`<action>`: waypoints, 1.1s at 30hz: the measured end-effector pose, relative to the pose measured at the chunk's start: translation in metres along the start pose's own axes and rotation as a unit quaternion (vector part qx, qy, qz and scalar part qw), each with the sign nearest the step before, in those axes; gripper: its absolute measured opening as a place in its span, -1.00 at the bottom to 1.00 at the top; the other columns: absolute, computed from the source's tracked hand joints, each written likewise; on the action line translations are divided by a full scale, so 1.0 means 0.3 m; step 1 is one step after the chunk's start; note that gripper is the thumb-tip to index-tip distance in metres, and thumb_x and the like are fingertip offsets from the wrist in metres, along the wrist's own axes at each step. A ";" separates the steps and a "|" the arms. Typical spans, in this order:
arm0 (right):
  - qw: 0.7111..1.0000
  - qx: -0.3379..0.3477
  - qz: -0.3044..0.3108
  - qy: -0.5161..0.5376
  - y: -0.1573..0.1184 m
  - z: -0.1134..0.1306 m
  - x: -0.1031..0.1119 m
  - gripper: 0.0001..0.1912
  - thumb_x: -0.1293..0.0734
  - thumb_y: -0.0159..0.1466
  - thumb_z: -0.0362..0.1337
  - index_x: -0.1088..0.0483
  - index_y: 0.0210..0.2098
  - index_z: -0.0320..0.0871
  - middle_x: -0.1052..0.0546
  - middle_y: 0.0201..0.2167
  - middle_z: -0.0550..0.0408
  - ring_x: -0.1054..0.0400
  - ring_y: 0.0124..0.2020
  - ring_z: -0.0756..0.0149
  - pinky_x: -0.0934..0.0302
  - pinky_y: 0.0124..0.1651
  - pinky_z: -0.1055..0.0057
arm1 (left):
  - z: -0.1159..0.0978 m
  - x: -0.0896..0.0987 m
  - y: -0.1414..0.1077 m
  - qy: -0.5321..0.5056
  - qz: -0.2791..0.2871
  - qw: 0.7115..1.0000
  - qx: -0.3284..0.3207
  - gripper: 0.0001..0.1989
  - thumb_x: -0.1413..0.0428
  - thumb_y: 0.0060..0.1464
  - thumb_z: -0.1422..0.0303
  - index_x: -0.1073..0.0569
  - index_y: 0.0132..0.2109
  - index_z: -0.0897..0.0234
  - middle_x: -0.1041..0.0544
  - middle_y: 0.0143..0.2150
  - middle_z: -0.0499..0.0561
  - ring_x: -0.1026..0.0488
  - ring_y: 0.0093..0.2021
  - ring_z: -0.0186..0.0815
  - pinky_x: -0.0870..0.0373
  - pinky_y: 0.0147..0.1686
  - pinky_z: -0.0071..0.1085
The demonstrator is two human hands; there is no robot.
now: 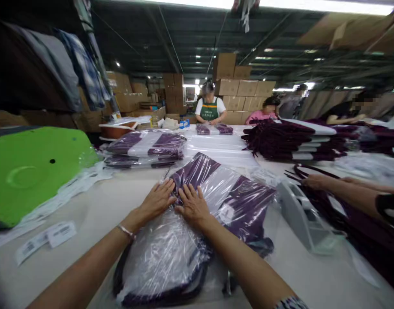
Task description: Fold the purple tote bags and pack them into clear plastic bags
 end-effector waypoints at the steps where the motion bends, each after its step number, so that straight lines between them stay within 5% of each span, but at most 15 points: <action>1: 1.000 0.002 -0.004 0.001 -0.007 -0.001 -0.006 -0.25 -0.10 0.39 0.15 -0.06 0.39 -0.18 -0.05 0.43 -0.09 0.17 0.45 -0.02 0.29 0.43 -0.13 | 0.019 -0.027 0.017 -0.009 0.010 1.000 0.009 -0.33 0.18 0.32 0.04 -0.08 0.40 0.38 0.00 0.48 0.13 0.13 0.48 -0.18 0.21 0.42 -0.07; 10: 1.000 -0.006 0.000 0.022 -0.014 0.000 -0.028 -0.22 -0.08 0.38 0.20 0.00 0.41 -0.15 -0.02 0.45 -0.07 0.22 0.46 -0.01 0.33 0.43 -0.12 | 0.143 -0.184 0.072 -0.089 0.032 0.994 0.062 -0.22 0.32 0.30 -0.08 0.10 0.44 0.38 0.14 0.50 0.19 0.16 0.48 -0.04 0.05 0.36 0.09; 14: 0.999 -0.018 0.008 0.049 0.003 0.000 -0.019 -0.22 -0.11 0.38 0.18 -0.02 0.40 -0.17 -0.02 0.44 -0.09 0.22 0.46 -0.03 0.35 0.43 -0.13 | 0.122 -0.147 0.075 -0.079 0.002 0.995 0.056 -0.25 0.27 0.31 -0.05 0.02 0.43 0.37 0.05 0.49 0.21 0.10 0.47 -0.05 0.04 0.36 0.08; 18: 0.981 -0.063 0.081 0.165 0.031 -0.033 0.030 -0.20 -0.06 0.39 0.19 0.00 0.41 -0.23 -0.03 0.43 -0.14 0.16 0.45 0.00 0.27 0.42 -0.12 | 0.100 -0.026 0.046 -0.044 -0.060 0.995 0.065 -0.31 0.24 0.31 -0.03 -0.03 0.42 0.27 0.14 0.51 0.19 0.24 0.49 -0.04 0.17 0.37 0.11; 22: 0.969 -0.080 0.082 0.221 -0.024 -0.072 0.163 -0.20 0.07 0.42 0.17 0.12 0.44 -0.24 0.04 0.45 -0.17 0.18 0.46 0.03 0.18 0.41 -0.07 | 0.115 0.070 -0.117 -0.050 -0.079 0.992 0.081 -0.30 0.30 0.31 -0.06 -0.05 0.42 0.24 0.10 0.50 0.21 0.21 0.49 -0.02 0.09 0.36 0.08; 25: 0.986 -0.046 0.058 0.149 -0.130 -0.087 0.227 -0.20 0.02 0.39 0.21 0.11 0.45 -0.14 0.10 0.47 -0.07 0.30 0.48 0.02 0.36 0.43 -0.12 | 0.095 0.056 -0.333 -0.042 -0.038 0.997 0.058 -0.31 0.31 0.31 -0.06 -0.03 0.42 0.19 0.06 0.50 0.14 0.19 0.48 -0.03 0.05 0.35 0.09; 29: 0.992 -0.046 0.095 0.062 -0.266 -0.112 0.157 -0.21 -0.05 0.38 0.19 0.05 0.44 -0.12 0.07 0.47 -0.06 0.30 0.48 0.00 0.42 0.44 -0.10 | 0.036 -0.042 -0.597 0.004 0.015 0.999 0.041 -0.34 0.24 0.31 -0.03 0.06 0.44 0.08 0.05 0.49 0.02 0.13 0.48 -0.07 0.04 0.35 0.10; 33: 0.989 -0.066 0.118 0.058 -0.314 -0.121 0.051 -0.21 -0.05 0.38 0.17 0.06 0.44 -0.13 0.11 0.47 -0.08 0.32 0.48 -0.03 0.39 0.43 -0.12 | 0.001 -0.111 -0.683 0.044 0.022 0.998 0.047 -0.39 0.24 0.32 0.02 -0.03 0.42 0.10 -0.05 0.47 0.00 0.07 0.47 -0.08 0.05 0.36 0.08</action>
Point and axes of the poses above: each hand's wrist, its own y-axis towards the middle knuckle, its own x-axis out of the back of the hand, z = x × y, the point moved 7 cm from there along y, towards the middle knuckle
